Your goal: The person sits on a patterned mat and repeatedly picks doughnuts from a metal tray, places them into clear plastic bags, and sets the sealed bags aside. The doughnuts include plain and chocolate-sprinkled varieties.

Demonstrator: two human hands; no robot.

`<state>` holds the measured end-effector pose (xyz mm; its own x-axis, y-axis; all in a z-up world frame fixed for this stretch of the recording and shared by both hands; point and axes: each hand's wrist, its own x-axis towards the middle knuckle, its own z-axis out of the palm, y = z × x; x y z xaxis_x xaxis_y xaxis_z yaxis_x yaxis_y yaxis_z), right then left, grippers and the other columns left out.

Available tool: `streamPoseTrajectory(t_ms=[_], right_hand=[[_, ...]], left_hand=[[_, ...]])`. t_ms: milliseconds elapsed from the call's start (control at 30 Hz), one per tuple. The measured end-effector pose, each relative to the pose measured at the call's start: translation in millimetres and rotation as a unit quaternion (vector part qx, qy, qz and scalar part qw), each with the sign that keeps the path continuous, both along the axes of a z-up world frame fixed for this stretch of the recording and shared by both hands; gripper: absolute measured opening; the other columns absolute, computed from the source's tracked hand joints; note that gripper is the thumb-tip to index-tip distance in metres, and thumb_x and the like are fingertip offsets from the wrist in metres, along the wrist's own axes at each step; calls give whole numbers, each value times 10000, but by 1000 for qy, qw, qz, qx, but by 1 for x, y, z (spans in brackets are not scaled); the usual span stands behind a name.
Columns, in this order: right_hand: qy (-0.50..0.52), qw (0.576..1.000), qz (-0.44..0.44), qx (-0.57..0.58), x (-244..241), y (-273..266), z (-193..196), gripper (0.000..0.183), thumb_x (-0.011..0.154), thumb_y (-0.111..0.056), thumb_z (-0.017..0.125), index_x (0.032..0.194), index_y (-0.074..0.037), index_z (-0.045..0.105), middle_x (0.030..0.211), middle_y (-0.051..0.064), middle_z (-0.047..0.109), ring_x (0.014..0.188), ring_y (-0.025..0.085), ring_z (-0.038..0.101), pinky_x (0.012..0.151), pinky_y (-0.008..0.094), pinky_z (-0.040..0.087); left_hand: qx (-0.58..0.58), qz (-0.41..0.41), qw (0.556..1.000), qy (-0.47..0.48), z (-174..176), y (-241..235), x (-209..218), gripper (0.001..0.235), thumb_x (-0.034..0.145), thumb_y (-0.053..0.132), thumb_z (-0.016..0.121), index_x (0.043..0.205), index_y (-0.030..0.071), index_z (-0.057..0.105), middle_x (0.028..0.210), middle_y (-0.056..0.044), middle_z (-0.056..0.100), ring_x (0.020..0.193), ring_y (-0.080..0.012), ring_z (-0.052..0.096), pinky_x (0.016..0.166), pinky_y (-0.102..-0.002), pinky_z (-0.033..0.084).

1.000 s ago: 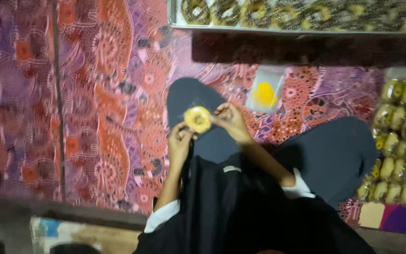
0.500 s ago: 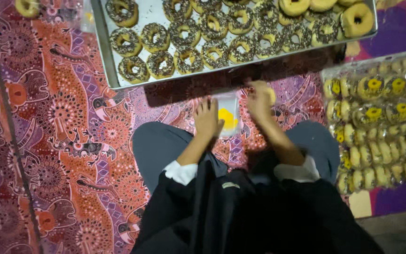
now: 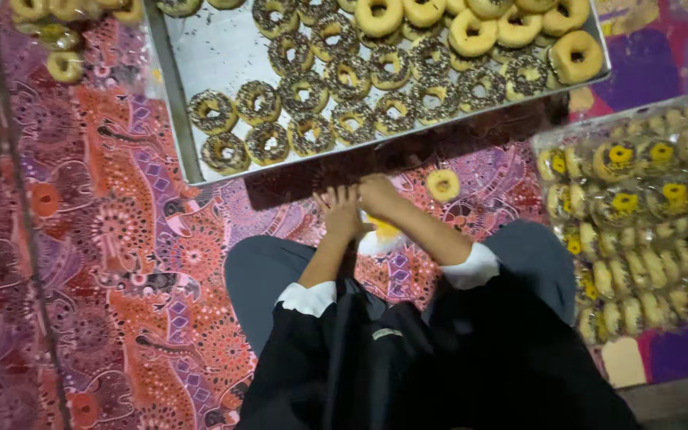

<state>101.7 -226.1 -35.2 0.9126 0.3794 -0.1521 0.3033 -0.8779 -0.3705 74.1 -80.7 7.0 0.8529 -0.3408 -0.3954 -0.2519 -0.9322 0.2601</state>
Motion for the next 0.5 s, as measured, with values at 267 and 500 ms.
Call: streamPoseTrajectory(t_ms=[267,500], right_hand=[[224,939,-176,192,-21,-21,110,316,936,-354,669,996,-65,784,941,173,778,889,341,737,819,467,579],[-102,959,82,252,-60,12,271,452,860,-331,720,1265,-130,716,1257,189,705,1165,400,672,985,488,516]], left_hand=[[-379,176,880,-227,9,6,-30,1389,644,620,858,1611,41,47,1614,-346,58,1512,-516,32,1177,-680,102],[-831,395,292,261,73,61,-36,625,1113,446,530,1547,7,430,1564,-220,434,1404,-357,461,1103,-470,462]])
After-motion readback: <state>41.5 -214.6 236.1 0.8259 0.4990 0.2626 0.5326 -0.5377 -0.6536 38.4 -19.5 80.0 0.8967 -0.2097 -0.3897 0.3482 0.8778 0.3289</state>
